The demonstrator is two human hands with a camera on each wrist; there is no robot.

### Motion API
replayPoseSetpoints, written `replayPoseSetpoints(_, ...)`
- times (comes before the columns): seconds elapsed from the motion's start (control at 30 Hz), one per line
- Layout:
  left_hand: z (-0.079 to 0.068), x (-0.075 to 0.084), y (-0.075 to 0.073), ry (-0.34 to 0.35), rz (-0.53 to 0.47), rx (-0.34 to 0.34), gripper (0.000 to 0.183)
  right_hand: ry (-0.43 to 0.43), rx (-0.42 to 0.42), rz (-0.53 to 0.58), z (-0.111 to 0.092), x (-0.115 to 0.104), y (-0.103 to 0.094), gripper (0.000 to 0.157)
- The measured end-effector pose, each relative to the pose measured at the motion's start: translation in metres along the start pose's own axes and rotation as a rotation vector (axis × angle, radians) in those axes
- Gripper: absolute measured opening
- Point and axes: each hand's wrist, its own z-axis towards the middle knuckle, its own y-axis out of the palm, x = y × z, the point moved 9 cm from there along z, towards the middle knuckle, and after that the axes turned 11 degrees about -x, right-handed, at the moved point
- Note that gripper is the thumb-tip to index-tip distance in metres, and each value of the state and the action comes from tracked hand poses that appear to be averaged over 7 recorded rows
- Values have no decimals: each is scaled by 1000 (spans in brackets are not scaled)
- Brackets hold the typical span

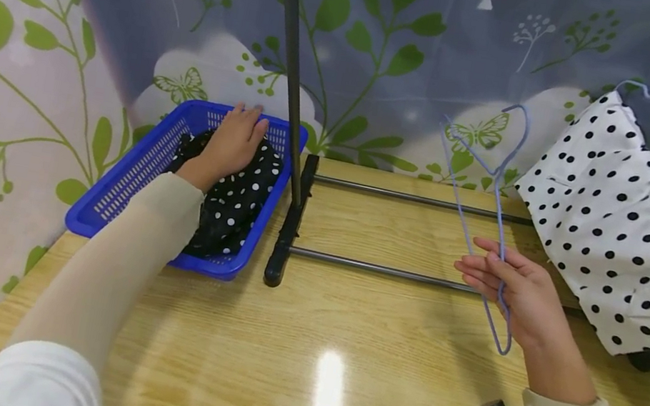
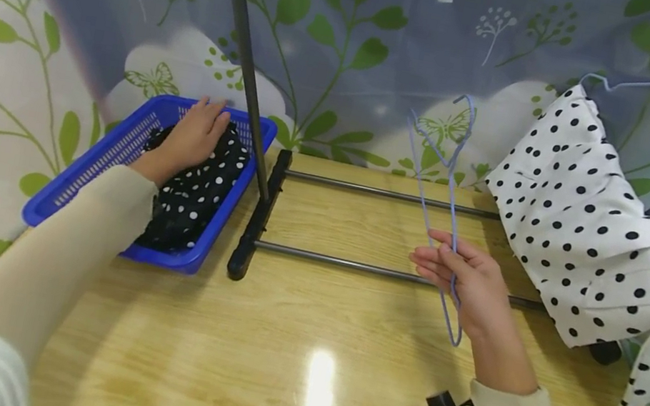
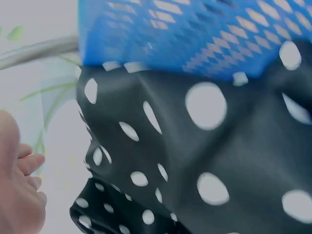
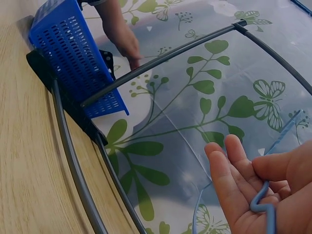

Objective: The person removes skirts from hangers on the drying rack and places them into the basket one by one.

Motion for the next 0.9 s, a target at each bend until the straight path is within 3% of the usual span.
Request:
replayPoseSetpoints(0.23, 0, 8, -11, -56, -376, 42, 65, 22, -2, -29, 3, 3, 3, 26)
replayPoseSetpoints(0.33, 1, 12, -16, -46, -600, 53, 67, 17, -1, -35, 4, 3, 3, 26)
replayPoseSetpoints(0.57, 0, 26, -23, 101, -1431, 103, 69, 9, -16, -41, 6, 5, 4, 26)
replayPoseSetpoints(0.8, 4, 44, -35, 281, -1929, 171, 68, 10, -17, -42, 6, 8, 5, 25)
replayPoseSetpoints(0.9, 4, 52, -38, 302, -1962, 179, 65, 13, -15, -51, 7, 8, 6, 28)
